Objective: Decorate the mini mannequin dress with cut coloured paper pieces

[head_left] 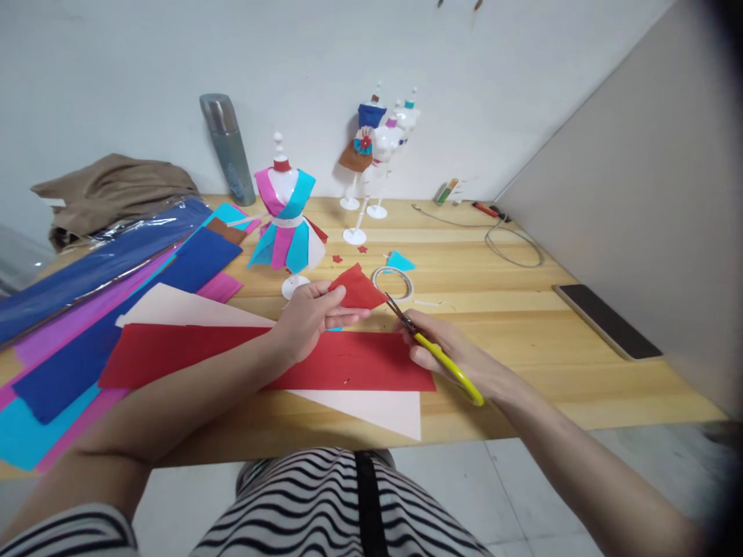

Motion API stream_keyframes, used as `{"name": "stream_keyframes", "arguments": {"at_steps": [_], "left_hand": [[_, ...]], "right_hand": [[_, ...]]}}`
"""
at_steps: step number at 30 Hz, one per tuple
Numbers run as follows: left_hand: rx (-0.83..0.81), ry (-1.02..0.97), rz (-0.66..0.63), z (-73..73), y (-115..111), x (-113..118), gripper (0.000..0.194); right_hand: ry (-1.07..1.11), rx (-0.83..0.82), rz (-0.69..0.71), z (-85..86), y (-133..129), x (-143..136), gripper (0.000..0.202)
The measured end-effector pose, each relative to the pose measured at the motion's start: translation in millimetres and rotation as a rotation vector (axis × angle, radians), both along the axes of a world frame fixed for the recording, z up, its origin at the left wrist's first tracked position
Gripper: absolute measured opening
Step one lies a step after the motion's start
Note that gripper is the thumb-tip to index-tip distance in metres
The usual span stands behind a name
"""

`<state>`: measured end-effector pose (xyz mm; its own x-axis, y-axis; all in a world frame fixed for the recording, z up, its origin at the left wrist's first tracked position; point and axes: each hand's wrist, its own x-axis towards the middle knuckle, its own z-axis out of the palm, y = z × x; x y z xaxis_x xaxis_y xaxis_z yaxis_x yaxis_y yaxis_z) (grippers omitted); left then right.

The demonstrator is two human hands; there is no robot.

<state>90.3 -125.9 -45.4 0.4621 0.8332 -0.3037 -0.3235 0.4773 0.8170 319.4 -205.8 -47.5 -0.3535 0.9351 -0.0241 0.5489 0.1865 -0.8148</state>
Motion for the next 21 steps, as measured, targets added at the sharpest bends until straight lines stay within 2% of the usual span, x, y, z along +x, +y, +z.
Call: {"name": "stream_keyframes", "arguments": {"at_steps": [6,21], "left_hand": [[0.016,-0.002,-0.012,-1.1,-0.1,0.5,0.041],[-0.004,0.043,-0.022,-2.2,0.7,1.4,0.036]], "right_hand": [[-0.024,0.04,0.0,-1.0,4.6,-3.8,0.059],[-0.011,0.001,-0.052,-5.0,6.7,-6.1,0.058]]}}
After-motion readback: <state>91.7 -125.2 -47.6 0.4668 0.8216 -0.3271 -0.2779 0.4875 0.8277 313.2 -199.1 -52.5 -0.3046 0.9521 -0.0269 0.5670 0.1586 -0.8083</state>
